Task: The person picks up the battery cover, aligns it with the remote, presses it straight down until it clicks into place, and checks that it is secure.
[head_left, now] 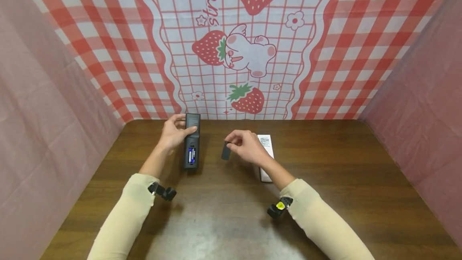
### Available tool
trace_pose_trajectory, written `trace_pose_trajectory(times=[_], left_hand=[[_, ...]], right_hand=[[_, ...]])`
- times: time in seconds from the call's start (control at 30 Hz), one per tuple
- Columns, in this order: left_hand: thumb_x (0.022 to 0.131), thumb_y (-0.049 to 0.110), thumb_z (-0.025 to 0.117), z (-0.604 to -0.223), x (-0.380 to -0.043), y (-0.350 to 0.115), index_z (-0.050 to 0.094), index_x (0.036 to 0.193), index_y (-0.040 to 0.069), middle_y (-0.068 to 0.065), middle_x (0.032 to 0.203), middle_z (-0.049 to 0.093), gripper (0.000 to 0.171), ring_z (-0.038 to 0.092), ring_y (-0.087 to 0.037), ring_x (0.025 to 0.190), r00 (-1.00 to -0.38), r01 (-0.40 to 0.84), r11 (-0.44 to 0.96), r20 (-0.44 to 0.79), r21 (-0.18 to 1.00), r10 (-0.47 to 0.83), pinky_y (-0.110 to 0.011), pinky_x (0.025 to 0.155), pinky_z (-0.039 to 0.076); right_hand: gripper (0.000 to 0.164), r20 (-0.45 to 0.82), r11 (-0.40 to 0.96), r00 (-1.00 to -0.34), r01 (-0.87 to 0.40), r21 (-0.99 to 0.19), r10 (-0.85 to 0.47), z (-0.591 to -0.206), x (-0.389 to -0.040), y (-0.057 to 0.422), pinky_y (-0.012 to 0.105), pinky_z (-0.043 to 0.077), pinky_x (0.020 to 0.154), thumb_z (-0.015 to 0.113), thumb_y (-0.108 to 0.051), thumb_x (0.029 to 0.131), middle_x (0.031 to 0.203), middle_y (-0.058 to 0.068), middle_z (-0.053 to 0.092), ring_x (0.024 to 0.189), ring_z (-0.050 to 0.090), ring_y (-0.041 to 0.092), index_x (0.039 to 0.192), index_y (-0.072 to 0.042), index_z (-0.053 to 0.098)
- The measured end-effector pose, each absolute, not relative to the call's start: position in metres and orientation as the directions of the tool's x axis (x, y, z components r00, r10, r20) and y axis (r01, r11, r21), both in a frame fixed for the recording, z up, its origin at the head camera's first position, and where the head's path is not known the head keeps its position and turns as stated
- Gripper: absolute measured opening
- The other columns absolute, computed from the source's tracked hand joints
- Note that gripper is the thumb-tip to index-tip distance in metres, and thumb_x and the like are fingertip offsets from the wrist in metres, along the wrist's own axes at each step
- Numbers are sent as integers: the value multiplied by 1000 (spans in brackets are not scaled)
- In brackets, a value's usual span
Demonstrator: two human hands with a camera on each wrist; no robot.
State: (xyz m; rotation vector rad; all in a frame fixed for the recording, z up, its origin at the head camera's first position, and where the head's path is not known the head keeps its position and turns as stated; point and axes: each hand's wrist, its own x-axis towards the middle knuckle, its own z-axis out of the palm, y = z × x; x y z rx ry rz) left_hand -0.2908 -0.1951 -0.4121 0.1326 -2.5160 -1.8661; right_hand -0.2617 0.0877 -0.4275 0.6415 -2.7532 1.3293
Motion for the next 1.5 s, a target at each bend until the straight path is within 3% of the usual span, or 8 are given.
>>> trace_pose_trajectory(times=[0.43,0.73,1.5], left_hand=[[102,7,82,-413,-294,-183,49,163,1,-26,142,69,69,71,-11,94,-998,-51,262,-38,964,-56,-16,79,62],[101,4,82,-414,-295,-172,52,160,0,-16,127,70,67,71,-8,86,-999,-41,229,-33,973,-41,-17,78,64],[98,0,83,-414,-297,-146,53,160,1,-16,128,67,68,68,-6,81,-999,-43,161,-39,986,-27,-15,74,62]], right_hand=[[15,201,540,-918,-367,-757,-343,-422,-260,106,27,58,78,80,-10,102,98,12,85,86,76,16,116,-7,83],[14,217,545,-920,-371,-751,-327,-422,-259,117,28,59,78,81,-10,102,97,12,85,88,76,17,116,-7,83],[15,278,555,-916,-397,-731,-289,-419,-254,144,23,50,73,81,-7,100,92,11,84,82,68,12,115,-5,84]])
